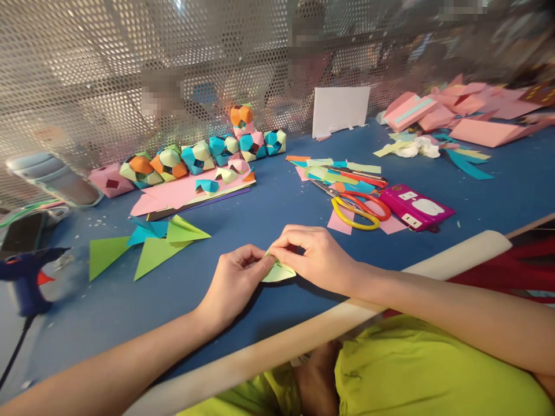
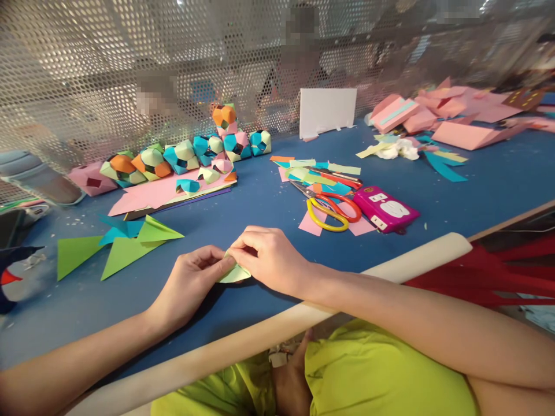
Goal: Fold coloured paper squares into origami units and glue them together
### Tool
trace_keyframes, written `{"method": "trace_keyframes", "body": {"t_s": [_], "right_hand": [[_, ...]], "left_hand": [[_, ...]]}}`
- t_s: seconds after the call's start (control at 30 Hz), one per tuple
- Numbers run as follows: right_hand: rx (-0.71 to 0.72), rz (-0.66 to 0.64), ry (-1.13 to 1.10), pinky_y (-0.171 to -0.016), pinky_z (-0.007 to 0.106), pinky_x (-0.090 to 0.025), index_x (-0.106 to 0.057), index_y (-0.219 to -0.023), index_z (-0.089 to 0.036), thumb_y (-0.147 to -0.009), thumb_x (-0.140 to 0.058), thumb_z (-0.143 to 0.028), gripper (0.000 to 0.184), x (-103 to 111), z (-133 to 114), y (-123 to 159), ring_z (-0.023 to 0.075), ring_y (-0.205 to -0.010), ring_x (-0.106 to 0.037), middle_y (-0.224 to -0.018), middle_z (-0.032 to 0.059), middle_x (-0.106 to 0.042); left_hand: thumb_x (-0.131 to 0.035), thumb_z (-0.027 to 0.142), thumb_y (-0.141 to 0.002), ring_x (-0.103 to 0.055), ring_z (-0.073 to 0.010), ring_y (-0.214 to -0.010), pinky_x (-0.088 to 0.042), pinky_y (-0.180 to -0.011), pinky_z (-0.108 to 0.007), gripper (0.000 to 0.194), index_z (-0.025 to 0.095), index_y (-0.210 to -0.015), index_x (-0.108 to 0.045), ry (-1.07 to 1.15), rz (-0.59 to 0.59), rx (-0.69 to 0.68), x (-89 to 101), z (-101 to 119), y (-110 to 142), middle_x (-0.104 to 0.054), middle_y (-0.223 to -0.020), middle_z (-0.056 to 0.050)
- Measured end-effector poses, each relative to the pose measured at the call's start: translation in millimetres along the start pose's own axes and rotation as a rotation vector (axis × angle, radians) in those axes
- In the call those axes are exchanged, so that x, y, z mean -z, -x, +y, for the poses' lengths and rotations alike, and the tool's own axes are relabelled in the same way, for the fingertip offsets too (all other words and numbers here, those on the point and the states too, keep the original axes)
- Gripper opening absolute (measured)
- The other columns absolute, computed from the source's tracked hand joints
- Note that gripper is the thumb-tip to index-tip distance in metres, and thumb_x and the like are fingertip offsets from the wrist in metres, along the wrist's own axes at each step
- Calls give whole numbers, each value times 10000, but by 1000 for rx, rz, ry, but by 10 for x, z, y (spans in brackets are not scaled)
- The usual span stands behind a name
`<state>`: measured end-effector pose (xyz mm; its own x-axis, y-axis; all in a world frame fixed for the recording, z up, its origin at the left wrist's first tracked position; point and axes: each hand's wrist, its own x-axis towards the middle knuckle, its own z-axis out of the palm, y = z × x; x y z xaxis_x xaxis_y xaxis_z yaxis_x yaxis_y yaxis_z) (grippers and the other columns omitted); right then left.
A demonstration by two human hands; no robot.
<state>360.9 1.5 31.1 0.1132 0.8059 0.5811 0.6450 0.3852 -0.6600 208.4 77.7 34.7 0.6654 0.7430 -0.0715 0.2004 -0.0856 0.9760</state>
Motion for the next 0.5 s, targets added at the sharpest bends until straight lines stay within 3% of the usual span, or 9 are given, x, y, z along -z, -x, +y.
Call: {"method": "trace_keyframes", "body": {"t_s": [0.2, 0.4, 0.5], "right_hand": [[-95, -52, 18, -570, 197, -415, -653, -707, -136, -825, -588, -123, 135, 0, -7, -16, 78, -583, -513, -662, -1, -592], [-52, -43, 68, -561, 198, -393, -624, -664, -145, -815, -572, -91, 168, -6, 24, -3, 75, -563, -488, -624, -13, -561], [-28, -41, 81, -560, 200, -391, -625, -677, -149, -823, -566, -98, 165, -6, 32, 0, 79, -567, -489, -631, -11, -559]], "left_hand": [[-737, 391, -692, -494, -85, -601, -396, -557, -179, 257, 145, -679, -666, 92, 55, 23, 11, -46, -38, -628, -642, 16], [-702, 404, -738, -547, -105, -682, -434, -621, -186, 258, 169, -844, -716, 49, 17, -6, 16, 2, -15, -675, -752, 9], [-616, 395, -813, -535, -110, -661, -432, -627, -192, 256, 180, -881, -738, -49, 16, -48, 38, 34, 5, -619, -643, 26]]}}
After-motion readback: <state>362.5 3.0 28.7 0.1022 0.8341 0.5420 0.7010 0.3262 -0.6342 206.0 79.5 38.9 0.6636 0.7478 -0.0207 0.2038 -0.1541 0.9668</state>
